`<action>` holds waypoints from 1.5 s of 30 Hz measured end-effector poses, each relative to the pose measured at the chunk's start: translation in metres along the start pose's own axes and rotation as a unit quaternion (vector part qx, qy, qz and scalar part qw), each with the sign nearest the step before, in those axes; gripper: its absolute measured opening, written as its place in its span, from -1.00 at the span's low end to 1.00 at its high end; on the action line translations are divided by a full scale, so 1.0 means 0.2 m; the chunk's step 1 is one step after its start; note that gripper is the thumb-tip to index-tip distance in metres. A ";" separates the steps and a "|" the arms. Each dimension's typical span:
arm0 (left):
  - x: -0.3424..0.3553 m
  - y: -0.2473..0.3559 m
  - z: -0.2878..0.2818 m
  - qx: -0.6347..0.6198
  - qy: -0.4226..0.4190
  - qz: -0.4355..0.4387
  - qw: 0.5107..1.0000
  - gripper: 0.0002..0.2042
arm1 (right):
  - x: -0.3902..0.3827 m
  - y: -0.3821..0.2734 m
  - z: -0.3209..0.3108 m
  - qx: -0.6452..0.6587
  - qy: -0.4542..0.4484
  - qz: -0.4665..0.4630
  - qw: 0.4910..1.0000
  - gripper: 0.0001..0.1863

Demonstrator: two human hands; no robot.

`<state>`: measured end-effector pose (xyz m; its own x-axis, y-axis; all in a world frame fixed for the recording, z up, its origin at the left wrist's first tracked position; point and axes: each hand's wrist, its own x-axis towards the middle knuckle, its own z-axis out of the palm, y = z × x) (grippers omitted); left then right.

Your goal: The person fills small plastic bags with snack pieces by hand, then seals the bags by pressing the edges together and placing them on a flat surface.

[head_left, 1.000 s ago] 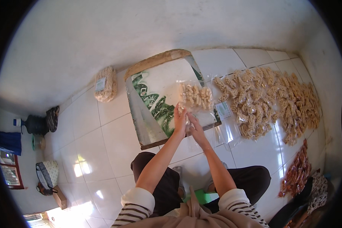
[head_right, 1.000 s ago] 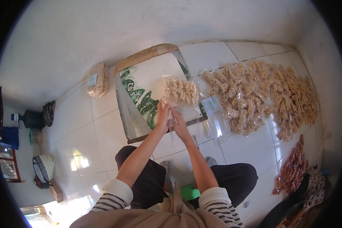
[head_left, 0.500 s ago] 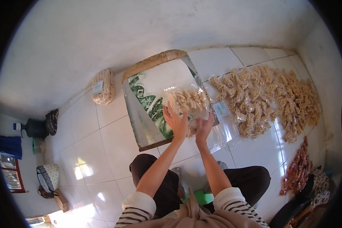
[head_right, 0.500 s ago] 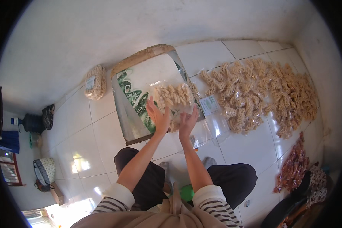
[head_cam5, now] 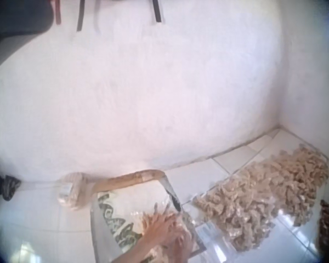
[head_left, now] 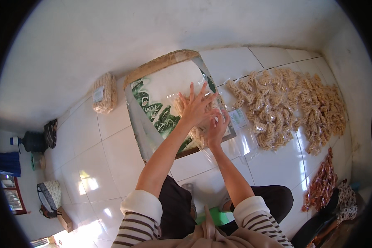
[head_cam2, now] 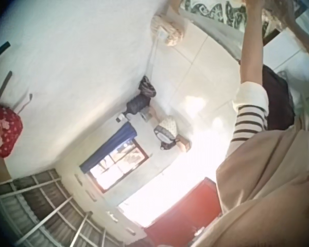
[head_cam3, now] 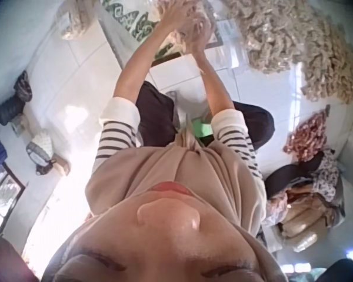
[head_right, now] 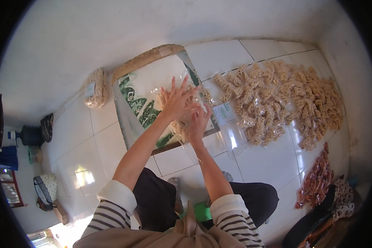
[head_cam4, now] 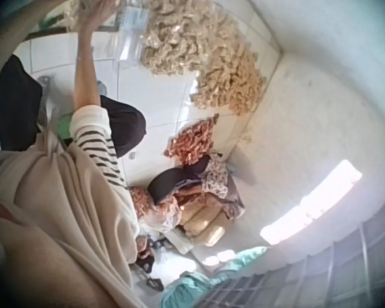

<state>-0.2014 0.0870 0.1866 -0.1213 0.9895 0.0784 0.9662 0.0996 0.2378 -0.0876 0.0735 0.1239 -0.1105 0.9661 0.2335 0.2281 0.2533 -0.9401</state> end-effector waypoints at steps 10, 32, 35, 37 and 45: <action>0.21 -0.34 0.03 -0.296 -0.028 -0.215 0.930 -0.50 | -0.01 0.00 -0.02 -0.011 -0.049 -0.003 0.999 -0.49; 0.08 -0.21 0.01 -0.069 -0.023 0.073 0.995 -0.71 | 0.11 0.00 0.08 -0.022 -0.105 -0.084 0.991 -0.44; 0.08 -0.23 0.05 -0.051 0.015 0.071 0.996 -0.68 | 0.12 -0.03 0.09 0.009 -0.101 -0.079 0.992 -0.45; 0.07 -0.25 0.01 -0.070 0.059 0.040 0.995 -0.65 | 0.08 -0.01 0.03 0.024 -0.111 -0.044 0.993 -0.45; -0.10 -0.63 -0.01 -0.257 0.112 -0.135 0.950 -0.56 | -0.26 -0.08 -0.34 -0.071 -0.239 -0.084 0.965 -0.41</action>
<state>-0.3209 0.0554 0.1566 -0.4501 0.8822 0.1385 0.6614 0.2251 0.7154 -0.0206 0.0224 0.1435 -0.5833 0.7854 0.2069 0.2946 0.4420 -0.8472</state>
